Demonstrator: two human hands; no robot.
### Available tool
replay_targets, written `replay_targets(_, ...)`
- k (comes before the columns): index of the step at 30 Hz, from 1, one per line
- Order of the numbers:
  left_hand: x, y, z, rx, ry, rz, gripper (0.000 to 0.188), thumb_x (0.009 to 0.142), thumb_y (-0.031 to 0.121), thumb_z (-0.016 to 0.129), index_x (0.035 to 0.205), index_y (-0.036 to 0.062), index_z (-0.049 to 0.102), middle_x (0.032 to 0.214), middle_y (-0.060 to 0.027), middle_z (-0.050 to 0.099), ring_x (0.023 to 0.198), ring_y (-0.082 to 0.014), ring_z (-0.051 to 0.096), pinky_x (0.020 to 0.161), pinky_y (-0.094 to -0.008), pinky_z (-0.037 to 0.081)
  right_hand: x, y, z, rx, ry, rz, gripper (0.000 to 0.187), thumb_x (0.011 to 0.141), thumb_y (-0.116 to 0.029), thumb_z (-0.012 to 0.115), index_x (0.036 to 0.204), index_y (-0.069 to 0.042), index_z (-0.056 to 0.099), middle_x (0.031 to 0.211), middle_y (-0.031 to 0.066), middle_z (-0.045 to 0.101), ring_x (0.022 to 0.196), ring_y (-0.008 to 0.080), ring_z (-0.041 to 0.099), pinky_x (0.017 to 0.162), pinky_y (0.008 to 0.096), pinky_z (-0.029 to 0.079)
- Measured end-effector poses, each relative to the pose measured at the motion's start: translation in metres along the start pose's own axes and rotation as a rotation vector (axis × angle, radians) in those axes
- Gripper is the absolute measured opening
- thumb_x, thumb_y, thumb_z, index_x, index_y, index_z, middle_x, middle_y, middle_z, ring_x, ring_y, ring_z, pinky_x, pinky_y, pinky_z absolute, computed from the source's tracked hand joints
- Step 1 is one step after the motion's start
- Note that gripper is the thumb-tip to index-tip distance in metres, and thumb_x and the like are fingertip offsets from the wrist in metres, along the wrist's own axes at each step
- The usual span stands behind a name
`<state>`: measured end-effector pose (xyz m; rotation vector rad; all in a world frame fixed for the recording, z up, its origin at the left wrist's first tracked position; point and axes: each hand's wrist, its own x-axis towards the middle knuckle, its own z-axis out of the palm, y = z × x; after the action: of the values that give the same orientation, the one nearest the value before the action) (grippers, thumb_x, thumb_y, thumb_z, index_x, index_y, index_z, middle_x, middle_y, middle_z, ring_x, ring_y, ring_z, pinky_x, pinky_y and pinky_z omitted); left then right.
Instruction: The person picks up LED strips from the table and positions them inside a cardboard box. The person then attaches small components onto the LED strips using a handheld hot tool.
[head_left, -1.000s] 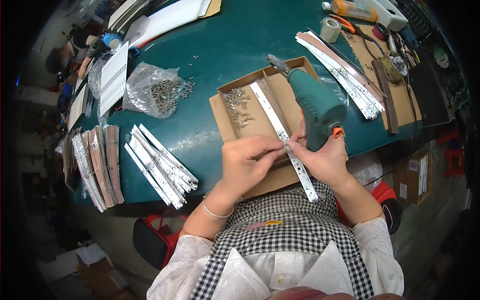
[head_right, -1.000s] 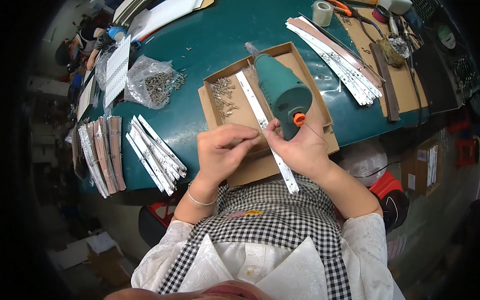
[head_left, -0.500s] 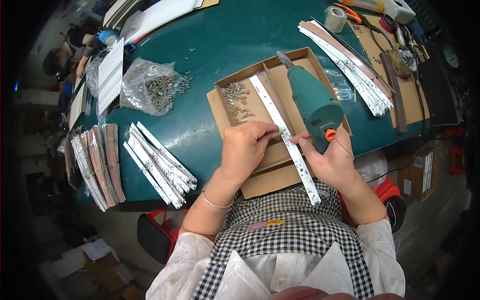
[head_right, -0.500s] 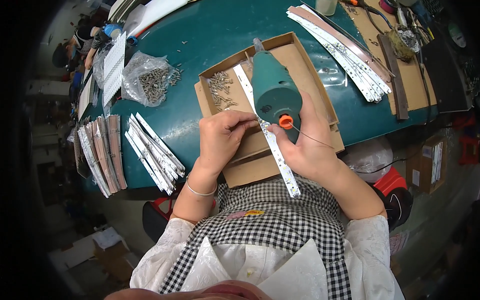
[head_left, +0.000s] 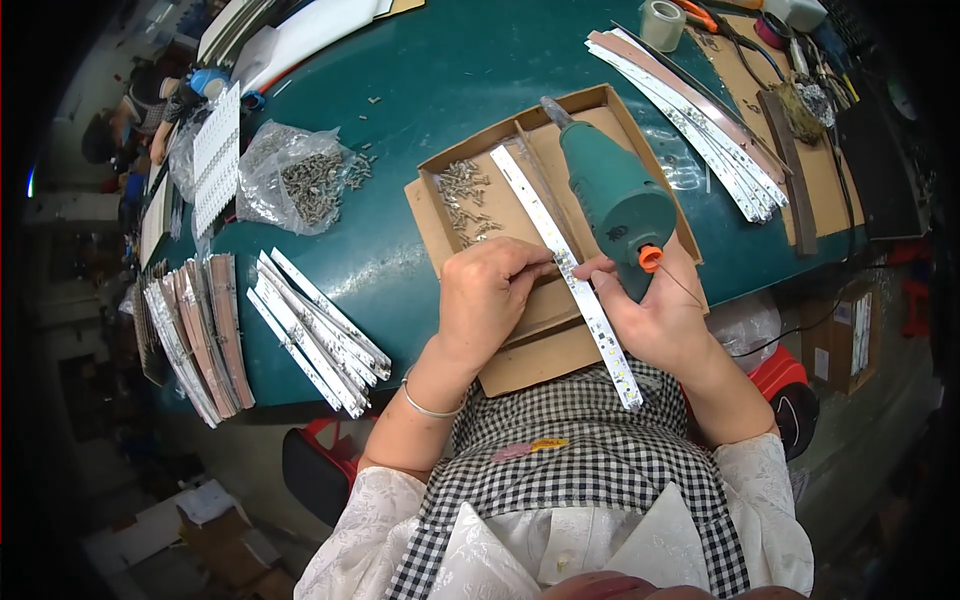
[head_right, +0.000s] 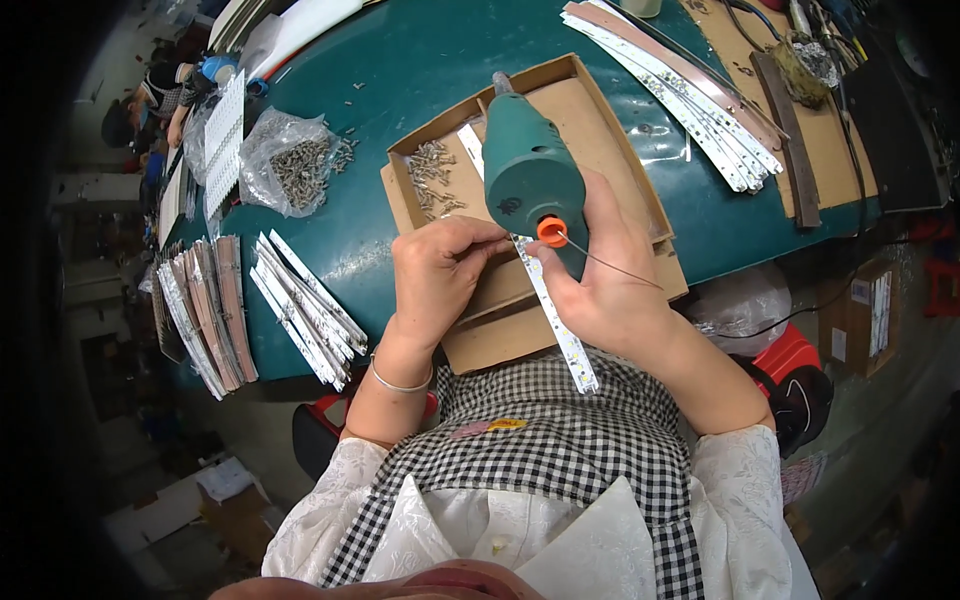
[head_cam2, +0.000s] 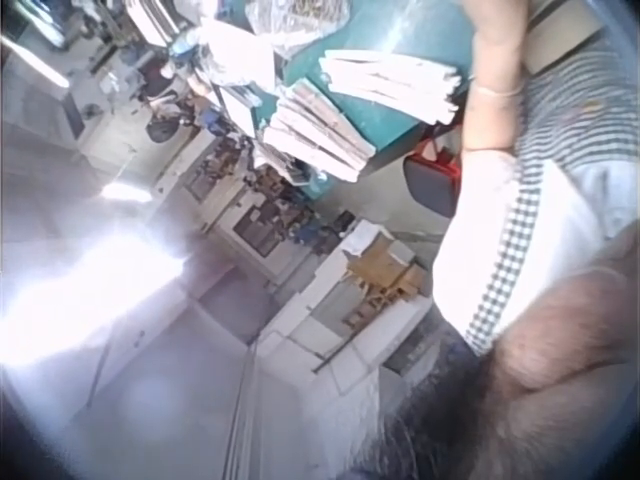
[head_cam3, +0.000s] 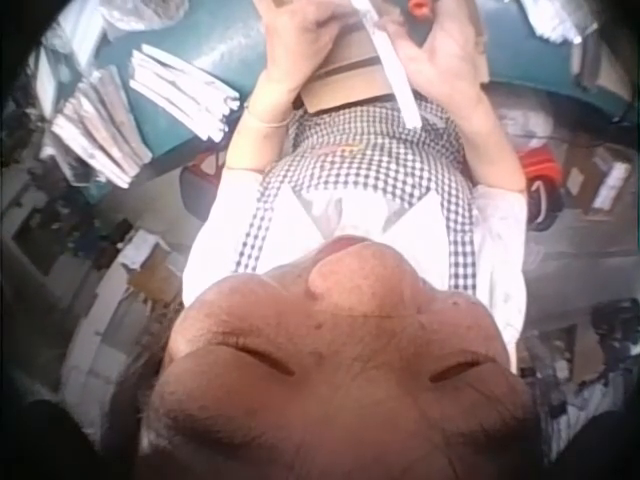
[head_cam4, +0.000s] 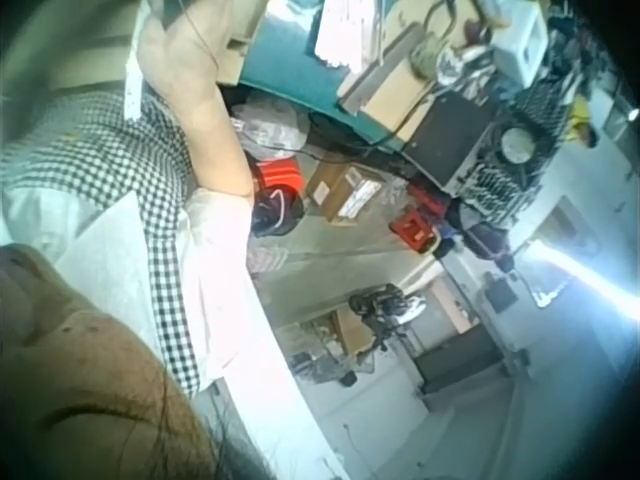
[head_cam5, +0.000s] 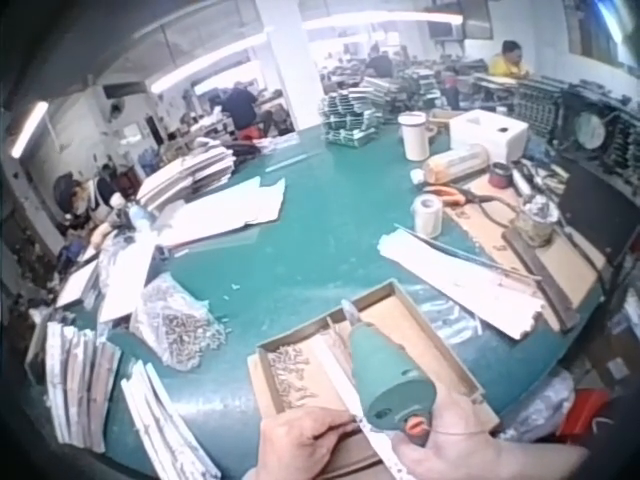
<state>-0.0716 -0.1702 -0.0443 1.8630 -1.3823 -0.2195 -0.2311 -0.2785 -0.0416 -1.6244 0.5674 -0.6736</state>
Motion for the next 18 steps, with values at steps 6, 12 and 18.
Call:
replay_targets(6,0.007,-0.001,-0.005,0.050,-0.080,0.067,0.017,0.067,-0.005,0.075,0.083,0.0019,0.074,0.080,-0.0100,0.072,0.072,-0.0231,0.071,0.063,-0.0308,0.055,0.000,-0.002,-0.002,-0.052,-0.016,-0.020,0.060,0.081,0.002,0.069,0.134,0.000,0.042,0.111,0.0199,0.061,0.099,0.0361,0.064,0.086,0.0406,0.051)
replay_targets(12,0.007,-0.005,-0.002,-0.007,-0.096,0.077,0.015,0.069,-0.003,0.076,0.082,0.0026,0.075,0.080,-0.0098,0.073,0.070,-0.0224,0.071,0.063,-0.0303,0.055,0.001,-0.003,-0.004,-0.056,-0.023,-0.052,0.056,0.083,0.003,0.068,0.132,0.000,0.042,0.113,0.0177,0.062,0.100,0.0312,0.065,0.087,0.0384,0.051)
replay_targets(18,0.001,-0.002,-0.001,-0.043,-0.033,-0.048,0.011,0.073,0.000,0.079,0.083,0.0020,0.075,0.080,-0.0108,0.073,0.071,-0.0210,0.072,0.063,-0.0288,0.056,-0.026,-0.012,-0.028,0.245,-0.027,0.133,0.056,0.087,0.002,0.066,0.137,0.004,0.042,0.101,0.0093,0.059,0.089,0.0212,0.067,0.063,0.0267,0.055)
